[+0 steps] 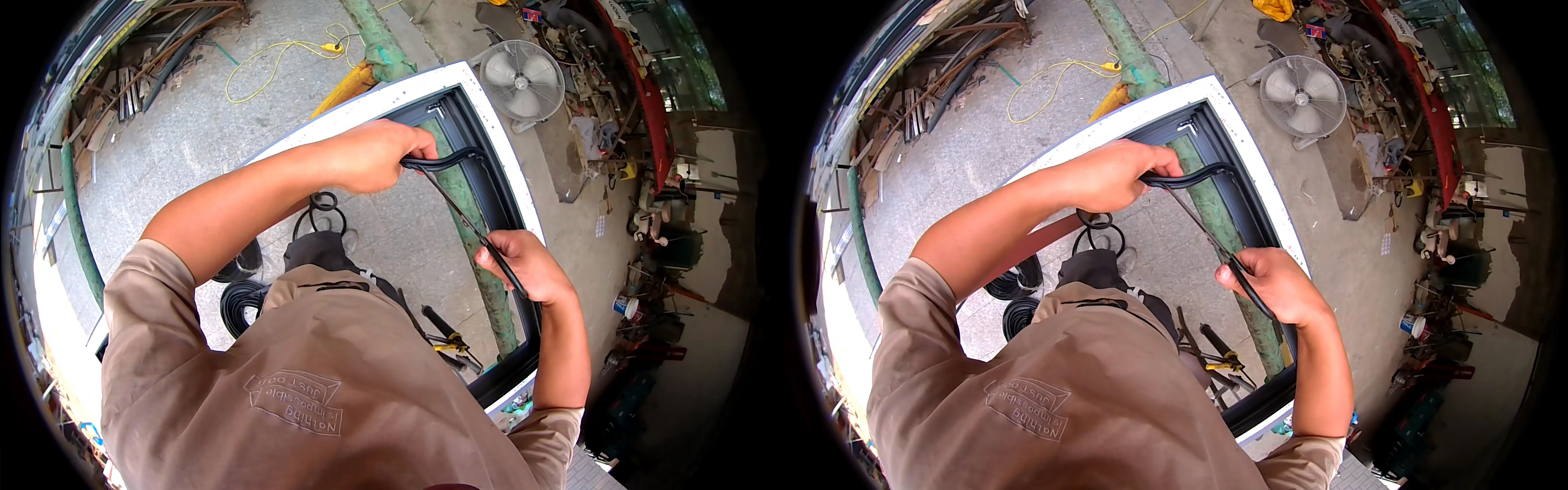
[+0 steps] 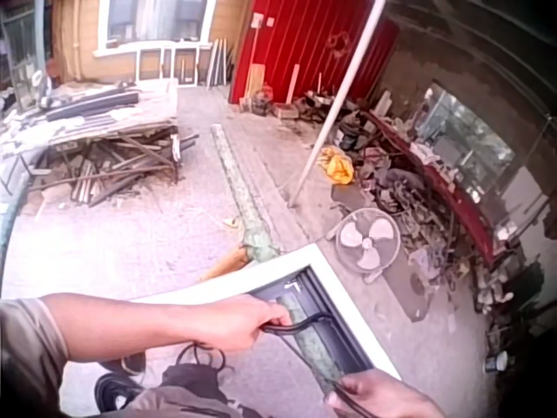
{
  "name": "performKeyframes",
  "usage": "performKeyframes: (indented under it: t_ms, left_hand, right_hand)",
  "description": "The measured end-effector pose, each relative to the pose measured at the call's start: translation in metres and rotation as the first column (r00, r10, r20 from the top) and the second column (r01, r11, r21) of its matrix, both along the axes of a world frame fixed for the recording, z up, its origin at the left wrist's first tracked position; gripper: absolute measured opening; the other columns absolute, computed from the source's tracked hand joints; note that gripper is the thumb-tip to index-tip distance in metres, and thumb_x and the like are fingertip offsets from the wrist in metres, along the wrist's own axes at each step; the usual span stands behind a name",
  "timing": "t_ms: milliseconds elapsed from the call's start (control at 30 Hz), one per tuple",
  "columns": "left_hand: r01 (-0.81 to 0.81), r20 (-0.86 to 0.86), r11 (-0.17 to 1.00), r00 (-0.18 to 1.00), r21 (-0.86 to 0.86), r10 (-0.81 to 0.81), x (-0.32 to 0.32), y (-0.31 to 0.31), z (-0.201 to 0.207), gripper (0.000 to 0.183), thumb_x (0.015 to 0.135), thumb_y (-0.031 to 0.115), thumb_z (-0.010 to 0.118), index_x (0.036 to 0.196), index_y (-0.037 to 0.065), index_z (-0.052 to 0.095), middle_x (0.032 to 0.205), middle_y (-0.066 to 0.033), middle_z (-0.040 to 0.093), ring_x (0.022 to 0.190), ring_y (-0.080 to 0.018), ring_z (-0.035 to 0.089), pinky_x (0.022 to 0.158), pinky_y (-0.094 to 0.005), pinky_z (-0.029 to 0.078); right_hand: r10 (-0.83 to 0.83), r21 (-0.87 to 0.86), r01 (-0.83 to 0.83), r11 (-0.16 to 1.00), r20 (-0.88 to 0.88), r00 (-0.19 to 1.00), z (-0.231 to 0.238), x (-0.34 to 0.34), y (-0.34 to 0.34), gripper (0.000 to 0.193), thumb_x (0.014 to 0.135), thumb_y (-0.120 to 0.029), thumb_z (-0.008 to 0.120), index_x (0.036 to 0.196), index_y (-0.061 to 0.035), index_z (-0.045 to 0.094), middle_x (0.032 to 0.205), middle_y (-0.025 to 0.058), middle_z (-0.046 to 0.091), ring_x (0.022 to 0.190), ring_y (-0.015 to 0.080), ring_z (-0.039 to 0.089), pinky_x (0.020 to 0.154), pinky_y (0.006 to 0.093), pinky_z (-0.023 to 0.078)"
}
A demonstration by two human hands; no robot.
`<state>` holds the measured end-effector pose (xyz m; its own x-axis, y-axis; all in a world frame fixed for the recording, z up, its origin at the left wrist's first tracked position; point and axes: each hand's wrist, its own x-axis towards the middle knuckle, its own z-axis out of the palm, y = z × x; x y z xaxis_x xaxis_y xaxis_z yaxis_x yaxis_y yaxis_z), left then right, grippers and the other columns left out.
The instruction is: The person installs a black rubber gasket into the groove of an aluminum window frame by hand and using shears to cut the rubber strip to length.
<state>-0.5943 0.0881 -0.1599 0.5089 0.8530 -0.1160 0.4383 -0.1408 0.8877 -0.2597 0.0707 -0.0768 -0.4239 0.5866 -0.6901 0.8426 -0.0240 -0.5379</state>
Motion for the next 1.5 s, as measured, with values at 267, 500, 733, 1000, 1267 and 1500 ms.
performKeyframes:
  t_ms: [267,500,733,1000,1267,1500]
  left_hand:
    - [0.011,0.018,1.000,1.000,-0.013,-0.011,0.000,0.001,-0.002,0.048,0.088,-0.013,0.062,0.132,0.004,0.071,0.123,-0.0179,0.080,0.121,-0.0378,0.075,0.102,-0.0456,0.057]
    - [0.015,0.062,0.999,0.998,-0.030,-0.013,0.000,0.001,-0.002,0.045,0.089,-0.014,0.061,0.129,0.003,0.071,0.122,-0.0158,0.081,0.121,-0.0338,0.076,0.102,-0.0440,0.057]
    - [0.000,0.069,0.999,0.998,-0.046,0.004,0.000,0.001,-0.005,0.042,0.089,-0.014,0.061,0.127,0.003,0.071,0.120,-0.0142,0.081,0.117,-0.0315,0.076,0.100,-0.0432,0.057]
    - [0.009,0.136,0.993,0.991,-0.120,0.008,-0.001,0.002,-0.009,0.042,0.092,-0.009,0.070,0.133,0.001,0.070,0.125,-0.0177,0.081,0.120,-0.0321,0.077,0.102,-0.0433,0.059]
    - [0.019,0.145,0.992,0.989,-0.122,-0.001,0.001,0.005,-0.012,0.046,0.093,-0.006,0.073,0.139,-0.003,0.068,0.129,-0.0226,0.080,0.123,-0.0346,0.077,0.105,-0.0445,0.060]
    - [0.039,0.130,0.974,0.991,-0.223,-0.010,0.001,0.004,0.001,0.048,0.093,-0.015,0.069,0.139,-0.004,0.065,0.134,-0.0187,0.077,0.129,-0.0270,0.073,0.112,-0.0412,0.057]
  right_hand:
    - [0.025,0.075,-0.032,0.997,0.086,0.996,0.004,-0.009,-0.003,0.073,0.099,-0.068,0.080,0.086,0.0037,0.069,0.067,0.0098,0.049,0.067,0.0205,0.049,0.065,0.0438,0.045]
    - [0.045,0.066,-0.050,0.997,0.083,0.996,0.001,-0.003,-0.003,0.072,0.098,-0.068,0.081,0.087,0.0028,0.070,0.068,0.0117,0.051,0.067,0.0218,0.049,0.065,0.0445,0.046]
    - [0.057,0.073,-0.064,0.995,0.085,0.995,0.010,-0.002,-0.020,0.064,0.097,-0.058,0.087,0.085,0.0007,0.063,0.068,0.0073,0.048,0.068,0.0184,0.045,0.064,0.0421,0.043]
    - [-0.625,0.066,0.749,0.659,-0.505,0.595,-0.046,-0.083,-0.058,0.029,0.099,-0.018,0.089,0.094,-0.0073,0.063,0.072,-0.0067,0.058,0.066,0.0021,0.049,0.057,0.0251,0.037]
    - [-0.625,0.045,0.907,0.420,-0.710,0.324,-0.102,-0.150,-0.044,0.025,0.101,-0.011,0.086,0.099,-0.0035,0.062,0.085,-0.0016,0.068,0.075,0.0033,0.057,0.064,0.0256,0.048]
    - [-0.614,-0.063,0.920,0.386,-0.762,0.205,-0.110,-0.154,-0.043,0.023,0.098,-0.006,0.085,0.099,-0.0093,0.061,0.084,0.0003,0.069,0.067,0.0083,0.060,0.059,0.0270,0.047]
